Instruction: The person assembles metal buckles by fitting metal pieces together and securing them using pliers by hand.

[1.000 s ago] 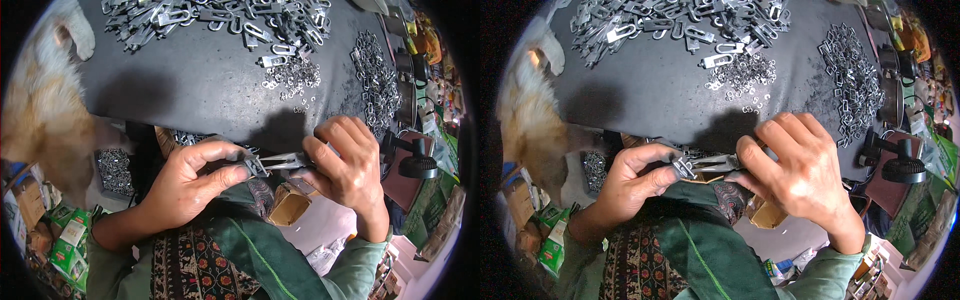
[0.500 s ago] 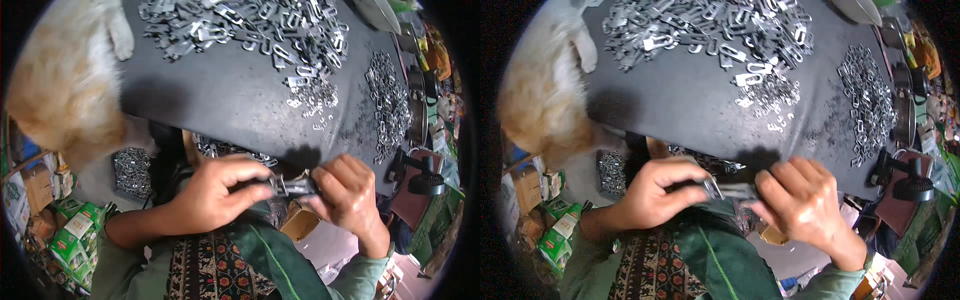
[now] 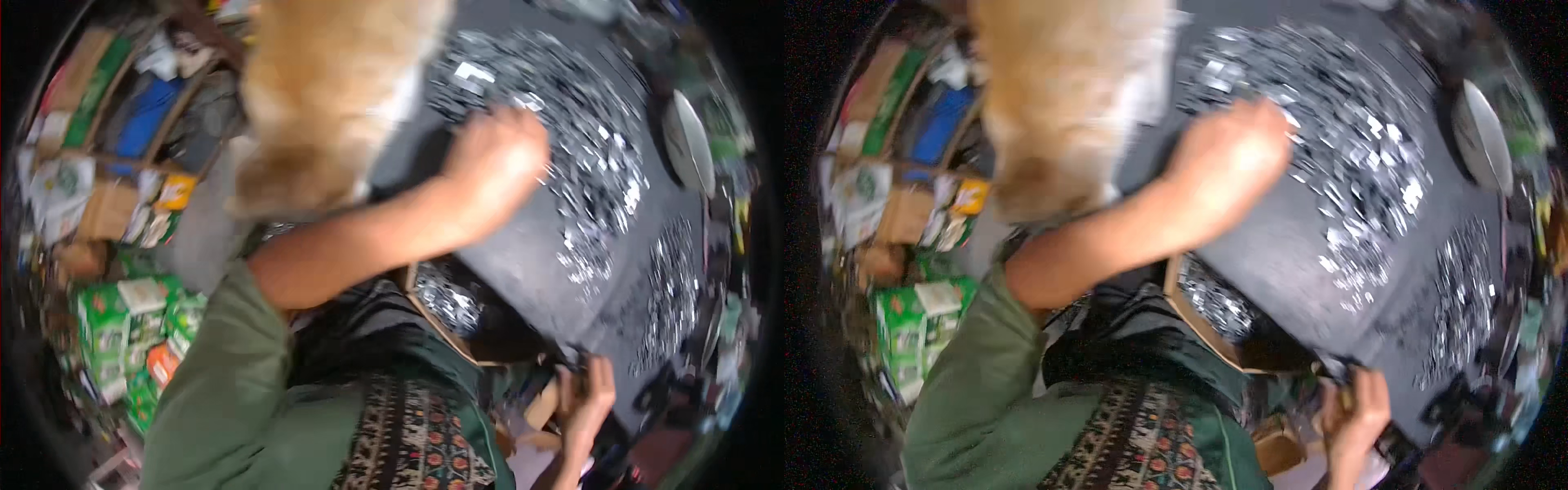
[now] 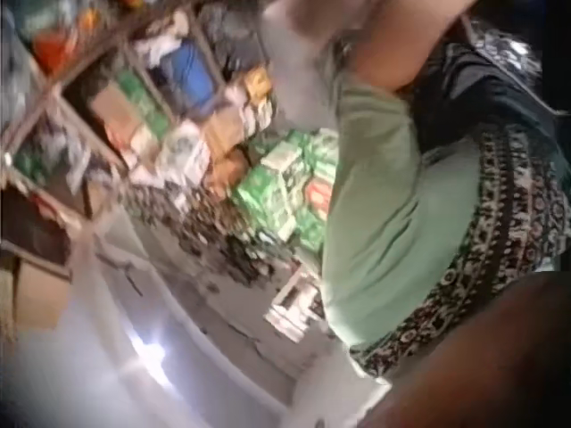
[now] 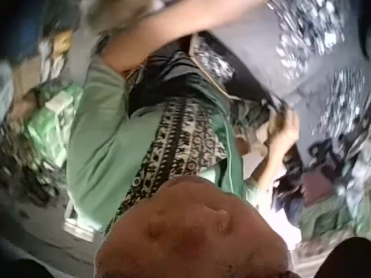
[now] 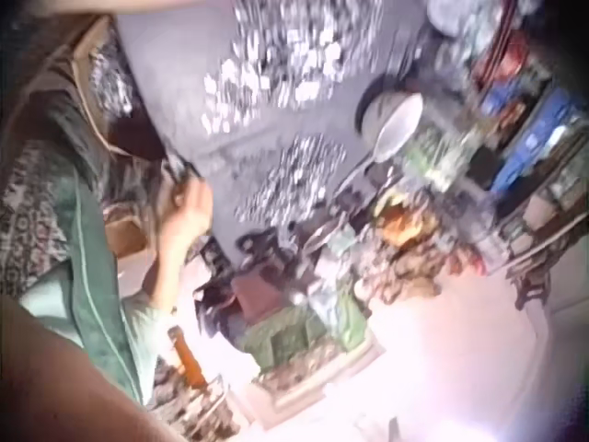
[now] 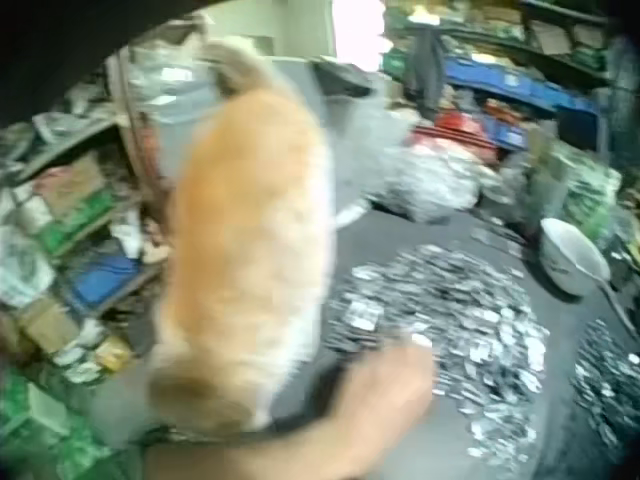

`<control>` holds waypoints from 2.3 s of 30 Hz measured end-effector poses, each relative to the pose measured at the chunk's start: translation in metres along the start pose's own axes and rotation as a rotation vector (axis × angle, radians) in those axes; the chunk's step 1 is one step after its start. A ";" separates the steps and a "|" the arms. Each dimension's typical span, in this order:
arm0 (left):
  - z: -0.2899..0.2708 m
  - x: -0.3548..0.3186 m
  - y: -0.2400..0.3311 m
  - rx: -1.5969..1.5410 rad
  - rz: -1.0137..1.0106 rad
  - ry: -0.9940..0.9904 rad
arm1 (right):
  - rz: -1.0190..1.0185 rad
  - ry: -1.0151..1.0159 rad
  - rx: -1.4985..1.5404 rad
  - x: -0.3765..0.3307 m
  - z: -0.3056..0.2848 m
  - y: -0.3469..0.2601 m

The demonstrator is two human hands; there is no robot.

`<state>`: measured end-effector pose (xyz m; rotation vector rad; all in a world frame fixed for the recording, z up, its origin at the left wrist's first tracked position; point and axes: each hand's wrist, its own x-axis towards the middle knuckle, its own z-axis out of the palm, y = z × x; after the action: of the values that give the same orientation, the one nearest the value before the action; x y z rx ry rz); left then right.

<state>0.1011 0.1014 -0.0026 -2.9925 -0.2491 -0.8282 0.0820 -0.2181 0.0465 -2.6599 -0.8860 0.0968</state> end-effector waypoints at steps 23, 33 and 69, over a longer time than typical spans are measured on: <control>0.005 -0.024 0.006 -0.095 -0.266 0.104 | 0.374 0.177 -0.597 0.081 -0.023 0.159; 0.000 -0.020 0.002 -0.858 -0.416 0.354 | 0.396 0.156 -0.621 0.072 -0.053 0.168; -0.049 -0.076 0.115 -2.538 -0.922 -0.625 | 0.141 0.335 -0.438 0.020 0.001 0.080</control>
<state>0.0305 -0.0261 0.0022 0.4476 0.1869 -0.1771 0.1431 -0.2659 0.0202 -3.0039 -0.6670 -0.5544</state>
